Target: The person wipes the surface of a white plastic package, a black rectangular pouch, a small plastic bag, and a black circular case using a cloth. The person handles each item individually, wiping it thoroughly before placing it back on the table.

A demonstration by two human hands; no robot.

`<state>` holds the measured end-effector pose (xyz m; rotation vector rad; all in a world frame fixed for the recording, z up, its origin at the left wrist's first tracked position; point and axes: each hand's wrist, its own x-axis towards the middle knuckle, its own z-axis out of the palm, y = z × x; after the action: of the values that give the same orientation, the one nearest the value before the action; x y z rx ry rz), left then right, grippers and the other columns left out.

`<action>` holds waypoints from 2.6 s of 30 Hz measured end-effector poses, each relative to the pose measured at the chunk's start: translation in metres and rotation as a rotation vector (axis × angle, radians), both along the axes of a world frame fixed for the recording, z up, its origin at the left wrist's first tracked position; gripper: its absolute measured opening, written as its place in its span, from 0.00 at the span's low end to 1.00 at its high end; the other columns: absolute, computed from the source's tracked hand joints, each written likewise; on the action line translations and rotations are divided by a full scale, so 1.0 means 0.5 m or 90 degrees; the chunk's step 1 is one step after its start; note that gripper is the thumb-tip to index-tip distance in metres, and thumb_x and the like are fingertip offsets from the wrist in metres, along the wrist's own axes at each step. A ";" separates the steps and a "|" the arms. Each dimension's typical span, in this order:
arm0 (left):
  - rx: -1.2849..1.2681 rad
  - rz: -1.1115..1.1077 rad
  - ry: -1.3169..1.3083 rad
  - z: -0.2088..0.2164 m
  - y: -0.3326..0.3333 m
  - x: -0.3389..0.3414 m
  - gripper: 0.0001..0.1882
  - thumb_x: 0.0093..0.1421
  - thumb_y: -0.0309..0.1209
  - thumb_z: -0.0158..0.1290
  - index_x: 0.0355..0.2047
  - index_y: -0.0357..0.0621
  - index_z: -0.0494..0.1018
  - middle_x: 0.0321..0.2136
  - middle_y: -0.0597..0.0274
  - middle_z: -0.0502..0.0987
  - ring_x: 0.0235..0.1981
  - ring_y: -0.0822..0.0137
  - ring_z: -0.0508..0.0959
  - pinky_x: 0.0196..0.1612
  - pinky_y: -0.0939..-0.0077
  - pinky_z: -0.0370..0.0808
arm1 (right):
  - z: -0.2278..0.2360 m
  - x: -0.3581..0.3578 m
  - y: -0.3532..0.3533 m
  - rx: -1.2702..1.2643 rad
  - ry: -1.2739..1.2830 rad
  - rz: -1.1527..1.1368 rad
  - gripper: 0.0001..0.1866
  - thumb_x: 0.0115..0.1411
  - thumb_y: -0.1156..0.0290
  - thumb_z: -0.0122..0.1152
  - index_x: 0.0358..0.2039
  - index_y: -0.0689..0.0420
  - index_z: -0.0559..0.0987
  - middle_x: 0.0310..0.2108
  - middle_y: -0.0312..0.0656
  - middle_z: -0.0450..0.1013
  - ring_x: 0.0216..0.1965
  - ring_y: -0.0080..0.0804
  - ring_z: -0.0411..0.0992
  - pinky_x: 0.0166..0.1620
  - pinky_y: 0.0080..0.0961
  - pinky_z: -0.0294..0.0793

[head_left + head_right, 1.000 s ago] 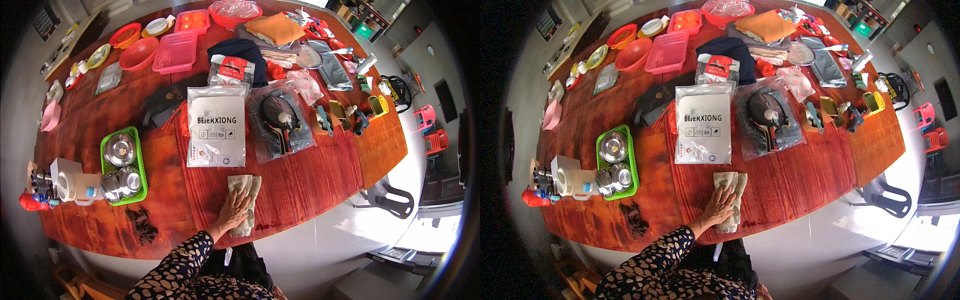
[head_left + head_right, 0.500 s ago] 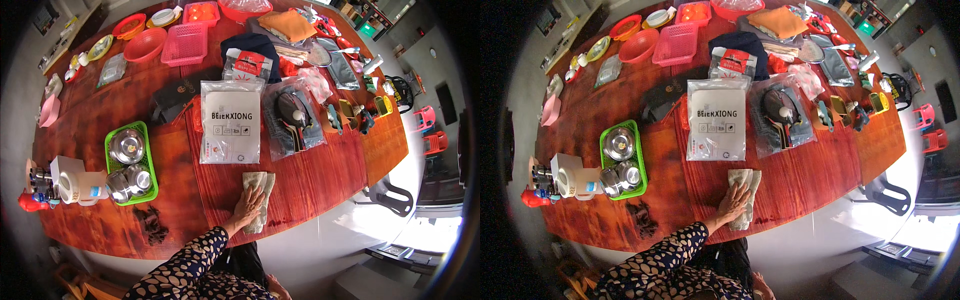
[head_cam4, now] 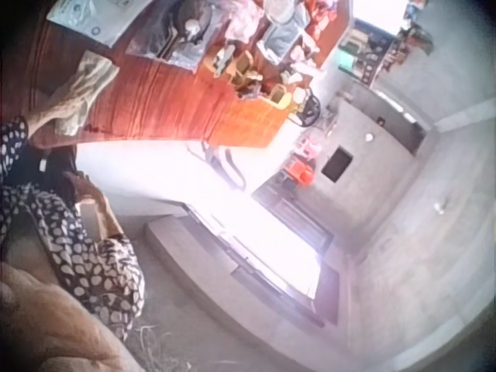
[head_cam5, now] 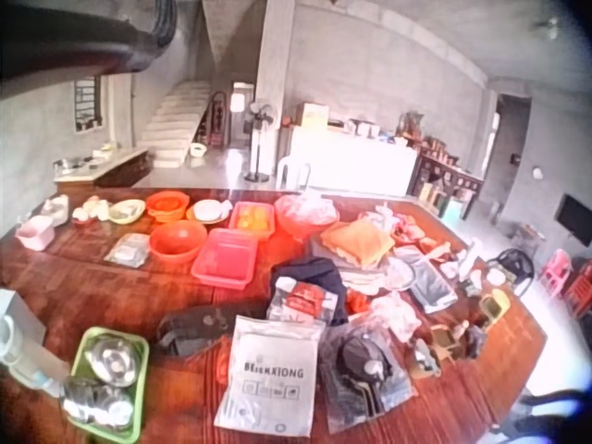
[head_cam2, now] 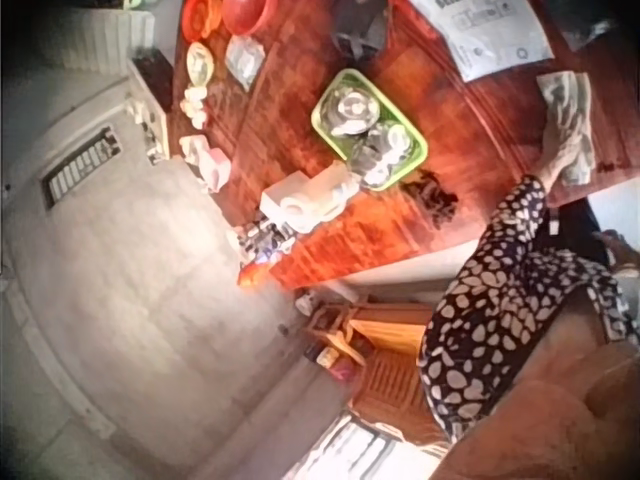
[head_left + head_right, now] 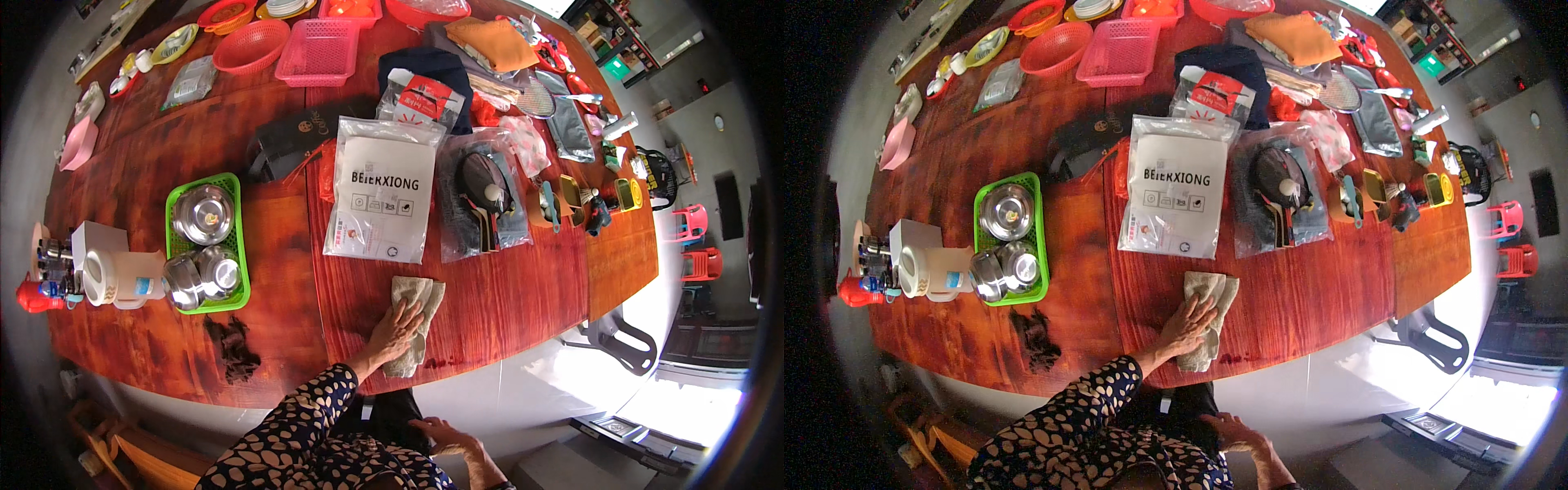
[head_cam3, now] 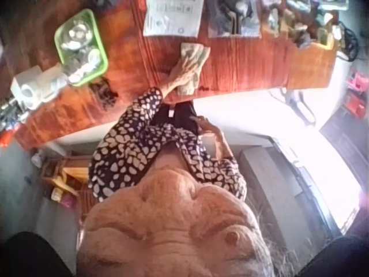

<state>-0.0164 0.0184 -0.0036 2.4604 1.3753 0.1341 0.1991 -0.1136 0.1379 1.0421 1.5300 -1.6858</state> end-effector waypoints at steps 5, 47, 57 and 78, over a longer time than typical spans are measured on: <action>0.007 0.009 -0.043 -0.014 -0.001 0.008 0.48 0.44 0.47 0.66 0.64 0.51 0.57 0.67 0.57 0.48 0.66 0.46 0.49 0.63 0.50 0.57 | -0.017 0.041 0.114 0.326 0.132 -0.311 0.33 0.49 0.72 0.67 0.58 0.55 0.68 0.53 0.49 0.67 0.54 0.42 0.65 0.56 0.36 0.66; -0.452 0.582 -1.016 0.070 0.116 -0.249 0.17 0.49 0.17 0.59 0.42 0.35 0.75 0.37 0.48 0.79 0.32 0.63 0.81 0.33 0.68 0.81 | -0.353 0.046 0.381 0.971 -0.090 -0.421 0.38 0.44 0.79 0.48 0.61 0.58 0.61 0.60 0.54 0.58 0.60 0.57 0.54 0.60 0.56 0.52; -0.636 0.696 -0.930 0.040 -0.130 -0.153 0.17 0.48 0.22 0.62 0.40 0.36 0.75 0.30 0.54 0.79 0.27 0.63 0.80 0.28 0.66 0.80 | -0.317 0.074 0.377 0.853 0.107 -0.723 0.36 0.45 0.80 0.44 0.60 0.62 0.61 0.56 0.54 0.62 0.58 0.53 0.59 0.62 0.46 0.56; -0.083 0.612 -0.438 -0.027 -0.136 -0.079 0.37 0.59 0.37 0.57 0.63 0.45 0.51 0.28 0.44 0.78 0.22 0.55 0.80 0.25 0.65 0.75 | -0.307 -0.127 0.302 0.937 0.416 0.064 0.29 0.52 0.75 0.58 0.58 0.55 0.69 0.64 0.46 0.56 0.62 0.44 0.56 0.56 0.42 0.66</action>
<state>-0.0558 -0.0495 -0.0172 1.2366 1.9441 0.9482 0.1357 0.0372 -0.0155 0.9527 3.3313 -0.5777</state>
